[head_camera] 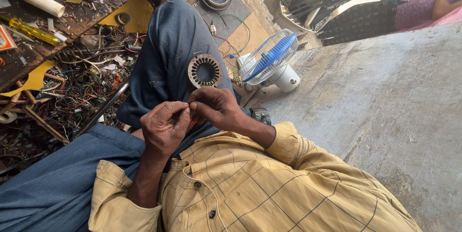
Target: The person sits on the floor and uses orange-handled scissors to cut small pieces of yellow insulating tape. They wrap the tape around copper windings on a circular motor stator held in their lap, repeating the cut-and-wrap cycle multiple times.
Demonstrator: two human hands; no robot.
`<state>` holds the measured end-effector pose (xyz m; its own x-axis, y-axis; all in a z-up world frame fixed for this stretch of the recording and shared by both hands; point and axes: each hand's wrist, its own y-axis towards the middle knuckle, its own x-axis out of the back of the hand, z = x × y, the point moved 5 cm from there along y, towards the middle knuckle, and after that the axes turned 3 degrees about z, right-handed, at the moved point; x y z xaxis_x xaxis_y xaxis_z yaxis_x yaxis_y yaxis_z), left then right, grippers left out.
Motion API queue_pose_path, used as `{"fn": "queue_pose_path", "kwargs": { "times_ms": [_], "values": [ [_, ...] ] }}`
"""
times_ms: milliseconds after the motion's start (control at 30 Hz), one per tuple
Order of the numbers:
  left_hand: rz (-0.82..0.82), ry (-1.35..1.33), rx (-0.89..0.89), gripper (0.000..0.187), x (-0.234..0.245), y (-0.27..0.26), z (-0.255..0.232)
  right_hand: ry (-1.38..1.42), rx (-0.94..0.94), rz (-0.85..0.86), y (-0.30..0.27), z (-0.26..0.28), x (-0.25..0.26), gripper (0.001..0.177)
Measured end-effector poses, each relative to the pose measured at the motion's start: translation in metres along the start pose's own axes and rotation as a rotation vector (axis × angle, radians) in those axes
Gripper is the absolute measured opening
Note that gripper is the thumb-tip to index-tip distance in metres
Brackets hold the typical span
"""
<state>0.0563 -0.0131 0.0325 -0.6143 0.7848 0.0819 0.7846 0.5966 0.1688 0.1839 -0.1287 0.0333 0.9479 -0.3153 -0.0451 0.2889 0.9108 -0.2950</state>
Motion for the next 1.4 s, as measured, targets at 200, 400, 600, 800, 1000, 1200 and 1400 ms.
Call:
{"fn": "queue_pose_path", "kwargs": {
  "times_ms": [200,400,600,800,1000,1200,1400],
  "values": [
    [0.018,-0.371,0.191,0.009,-0.005,-0.006,0.022,-0.111,0.062,-0.052,-0.003,0.015,-0.002,0.011],
    [0.032,-0.402,0.233,0.012,-0.006,-0.007,0.031,-0.329,0.176,-0.072,-0.003,0.033,-0.006,0.007],
    [0.005,0.023,-0.066,0.008,0.001,0.002,-0.002,-0.406,0.161,-0.105,0.000,0.038,-0.007,0.008],
    [0.008,0.096,-0.016,0.008,-0.001,0.001,-0.006,-0.368,0.171,-0.091,-0.003,0.036,-0.003,0.010],
    [0.026,-0.128,0.079,0.007,-0.004,-0.002,0.005,-0.134,0.171,-0.069,0.001,0.017,-0.009,0.006],
    [-0.066,-0.037,-0.072,0.010,0.000,-0.001,-0.005,0.081,0.063,-0.081,0.003,-0.001,-0.010,0.005],
    [-0.043,-0.342,0.050,0.005,-0.001,-0.010,0.013,0.240,-0.021,-0.036,0.003,-0.015,-0.013,0.013]
  ]
}}
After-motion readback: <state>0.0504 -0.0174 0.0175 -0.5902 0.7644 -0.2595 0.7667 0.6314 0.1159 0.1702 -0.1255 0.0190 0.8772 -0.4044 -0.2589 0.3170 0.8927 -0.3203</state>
